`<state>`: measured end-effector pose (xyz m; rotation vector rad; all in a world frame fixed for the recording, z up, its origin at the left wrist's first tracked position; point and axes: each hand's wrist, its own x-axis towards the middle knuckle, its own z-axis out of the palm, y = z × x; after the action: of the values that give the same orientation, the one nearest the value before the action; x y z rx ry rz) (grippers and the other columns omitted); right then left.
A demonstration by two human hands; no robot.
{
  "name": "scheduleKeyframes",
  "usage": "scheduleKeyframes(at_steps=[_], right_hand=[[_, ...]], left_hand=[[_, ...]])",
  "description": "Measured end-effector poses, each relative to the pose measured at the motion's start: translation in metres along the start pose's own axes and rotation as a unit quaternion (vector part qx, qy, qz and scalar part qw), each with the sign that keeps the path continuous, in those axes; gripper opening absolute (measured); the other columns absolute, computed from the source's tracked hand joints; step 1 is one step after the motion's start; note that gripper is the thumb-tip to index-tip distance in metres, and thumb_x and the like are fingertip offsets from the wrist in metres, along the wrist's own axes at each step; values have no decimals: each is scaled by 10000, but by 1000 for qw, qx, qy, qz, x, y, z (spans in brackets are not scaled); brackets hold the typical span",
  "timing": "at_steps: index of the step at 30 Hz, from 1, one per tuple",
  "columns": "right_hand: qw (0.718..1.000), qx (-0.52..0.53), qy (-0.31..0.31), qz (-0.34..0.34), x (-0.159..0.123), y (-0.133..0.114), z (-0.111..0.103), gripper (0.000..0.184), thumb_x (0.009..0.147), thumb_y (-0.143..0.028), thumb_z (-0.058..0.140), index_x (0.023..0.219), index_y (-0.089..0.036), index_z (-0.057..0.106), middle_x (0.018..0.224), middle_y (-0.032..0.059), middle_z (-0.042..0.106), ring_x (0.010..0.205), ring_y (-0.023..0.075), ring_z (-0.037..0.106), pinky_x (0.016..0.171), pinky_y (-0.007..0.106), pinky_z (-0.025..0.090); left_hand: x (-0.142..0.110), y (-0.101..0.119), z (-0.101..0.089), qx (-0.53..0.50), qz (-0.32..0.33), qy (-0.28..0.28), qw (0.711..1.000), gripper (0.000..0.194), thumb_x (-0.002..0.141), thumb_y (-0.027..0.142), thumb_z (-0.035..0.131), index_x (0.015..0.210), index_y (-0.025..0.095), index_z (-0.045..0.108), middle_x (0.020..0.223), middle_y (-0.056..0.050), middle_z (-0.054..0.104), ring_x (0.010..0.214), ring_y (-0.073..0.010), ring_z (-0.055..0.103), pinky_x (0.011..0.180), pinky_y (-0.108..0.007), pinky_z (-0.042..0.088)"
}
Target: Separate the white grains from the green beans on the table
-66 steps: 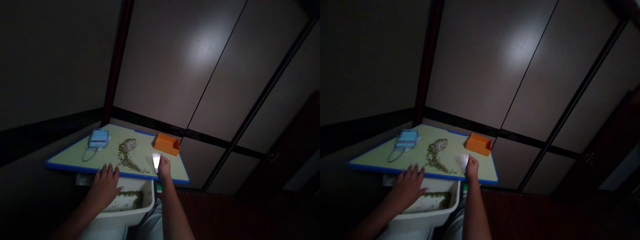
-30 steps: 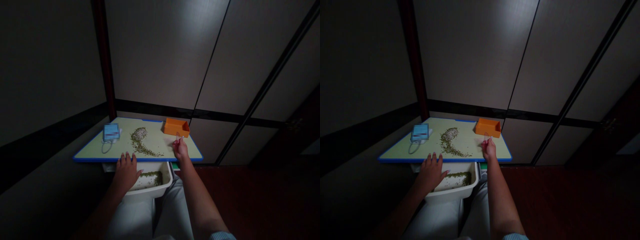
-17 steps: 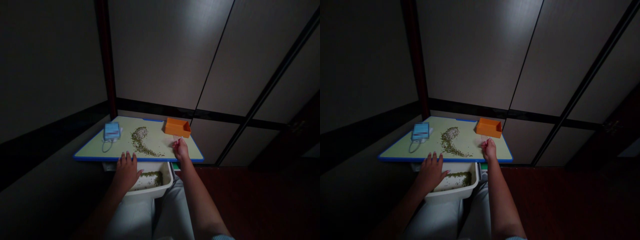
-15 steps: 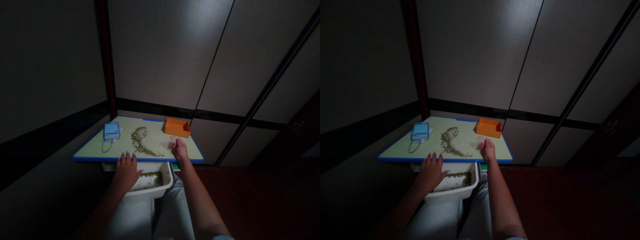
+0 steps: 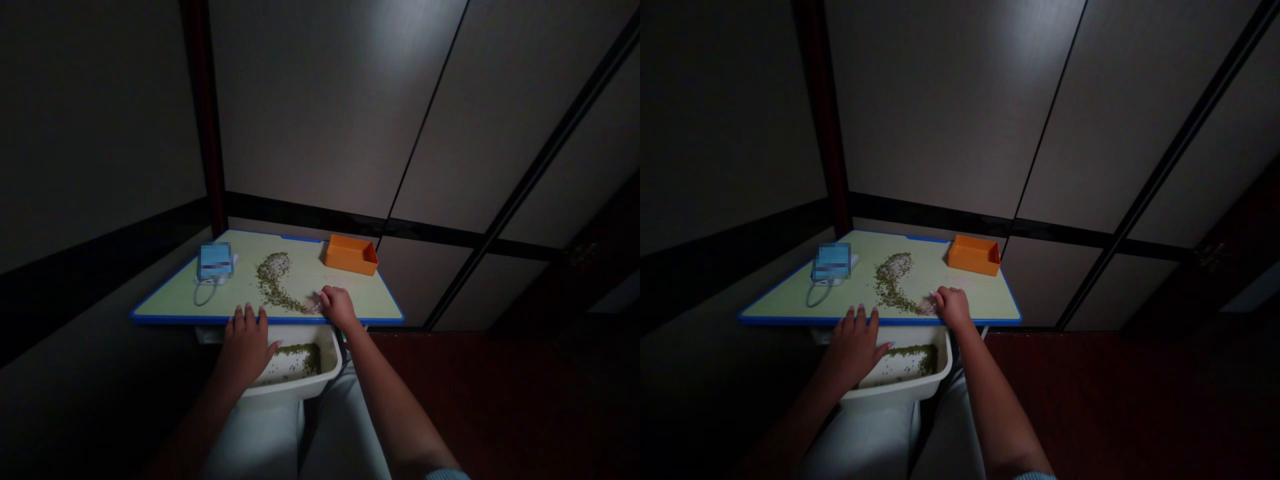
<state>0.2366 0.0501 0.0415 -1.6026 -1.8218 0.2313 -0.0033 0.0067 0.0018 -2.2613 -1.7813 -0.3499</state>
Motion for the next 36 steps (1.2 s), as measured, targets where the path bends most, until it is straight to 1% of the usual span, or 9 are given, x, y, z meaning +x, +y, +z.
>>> scheduleKeyframes(at_steps=[2,5,11,17,21,25,27,31,36], right_hand=[[992,-128,-13,-8,-2,-6,-1,245,995,-316,531,828,-215,680,812,81,709,813,211,616,772,300,358],[978,-207,-28,-2,-2,-14,-2,274,1023,-341,488,955,-197,711,942,151,732,902,253,647,788,330,369],[968,-243,-67,13,10,-19,0,344,1044,-346,434,1025,-154,719,1008,209,736,968,294,650,768,361,386],[976,-213,-53,7,20,-15,5,308,1034,-331,455,973,-158,702,1017,205,729,973,286,625,806,363,380],[990,-137,-2,-20,27,-8,12,302,1032,-284,428,884,-184,672,956,148,703,944,254,593,823,343,368],[997,33,44,-54,55,-16,26,370,1020,-324,432,721,-218,623,783,64,642,837,216,551,813,314,386],[988,135,31,-68,76,-31,36,433,1012,-419,446,672,-225,631,722,39,620,781,200,542,802,308,405],[951,296,-49,-75,118,-78,66,519,953,-625,479,758,-213,726,754,34,683,762,183,586,783,300,452],[939,320,-101,-74,153,-133,113,530,932,-649,507,781,-198,740,759,34,705,753,178,617,780,303,481]], left_hand=[[0,1,-1,-1,-2,-3,1000,784,811,471,579,1458,55,432,1543,-329,422,1468,-456,376,1159,-579,328],[-1,1,-3,-4,-3,-8,1000,786,813,471,586,1462,56,428,1551,-324,414,1473,-454,369,1162,-571,326],[-1,2,-5,-13,-5,-9,1000,779,810,457,602,1453,49,441,1552,-333,406,1470,-473,367,1159,-582,336],[-3,3,-3,-20,-10,-2,1000,789,805,466,606,1470,80,426,1555,-307,422,1478,-447,370,1175,-587,323],[-6,4,1,-28,-20,1,999,795,789,456,628,1469,92,434,1569,-295,410,1494,-447,343,1191,-592,308],[-8,6,6,-43,-29,7,999,811,796,476,618,1484,100,411,1584,-287,390,1518,-428,305,1215,-586,276],[-10,6,8,-51,-31,8,998,821,799,492,611,1491,103,400,1592,-287,377,1526,-426,290,1220,-584,270],[-12,7,10,-60,-30,8,998,824,811,514,593,1492,94,395,1611,-295,330,1538,-433,256,1221,-595,268],[-15,5,17,-64,-24,12,998,830,810,505,594,1518,143,357,1625,-268,323,1547,-419,241,1220,-626,264]])
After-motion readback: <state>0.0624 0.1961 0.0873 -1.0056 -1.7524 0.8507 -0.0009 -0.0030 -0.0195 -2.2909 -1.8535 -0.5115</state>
